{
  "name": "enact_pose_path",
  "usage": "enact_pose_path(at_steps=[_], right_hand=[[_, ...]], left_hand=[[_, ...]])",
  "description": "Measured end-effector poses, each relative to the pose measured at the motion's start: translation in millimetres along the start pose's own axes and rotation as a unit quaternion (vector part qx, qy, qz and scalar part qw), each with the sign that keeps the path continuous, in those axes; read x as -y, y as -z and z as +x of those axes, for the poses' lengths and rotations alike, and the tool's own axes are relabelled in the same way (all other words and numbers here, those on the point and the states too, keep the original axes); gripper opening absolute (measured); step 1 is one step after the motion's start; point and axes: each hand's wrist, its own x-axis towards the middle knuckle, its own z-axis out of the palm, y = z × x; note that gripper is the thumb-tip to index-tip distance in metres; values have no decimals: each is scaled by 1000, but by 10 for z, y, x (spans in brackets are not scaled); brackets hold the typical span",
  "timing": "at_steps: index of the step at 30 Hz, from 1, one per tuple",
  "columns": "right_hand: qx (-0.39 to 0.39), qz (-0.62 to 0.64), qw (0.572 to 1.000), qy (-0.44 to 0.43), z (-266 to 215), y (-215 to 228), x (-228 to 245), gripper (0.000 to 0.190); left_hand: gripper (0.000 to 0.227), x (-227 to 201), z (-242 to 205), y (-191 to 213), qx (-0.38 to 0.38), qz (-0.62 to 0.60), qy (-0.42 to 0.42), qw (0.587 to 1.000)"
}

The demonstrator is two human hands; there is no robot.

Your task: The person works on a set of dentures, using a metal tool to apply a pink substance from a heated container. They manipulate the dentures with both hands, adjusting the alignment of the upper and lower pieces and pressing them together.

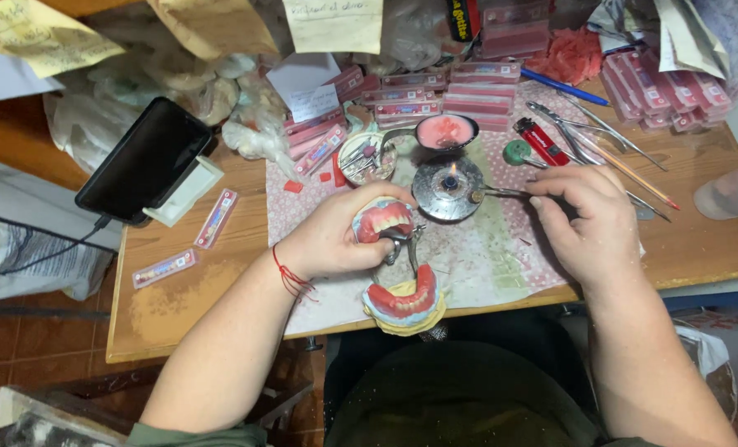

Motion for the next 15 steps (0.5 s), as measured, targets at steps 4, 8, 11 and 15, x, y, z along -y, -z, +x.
enact_pose_path(at_steps=[4, 8, 11, 15], right_hand=[[5, 7, 1000, 13, 1, 12, 77, 2], [10, 7, 1000, 6, -20, -4, 98, 3], [9, 10, 1000, -1, -42, -17, 117, 1], [6, 13, 1000, 6, -91, -46, 53, 5]], left_hand=[[54, 7, 6, 13, -2, -8, -12, 1000], [54, -34, -9, 40, 7, -8, 0, 1000], [53, -60, -34, 48, 10, -1, -2, 1000], [55, 13, -46, 70, 46, -9, -20, 999]])
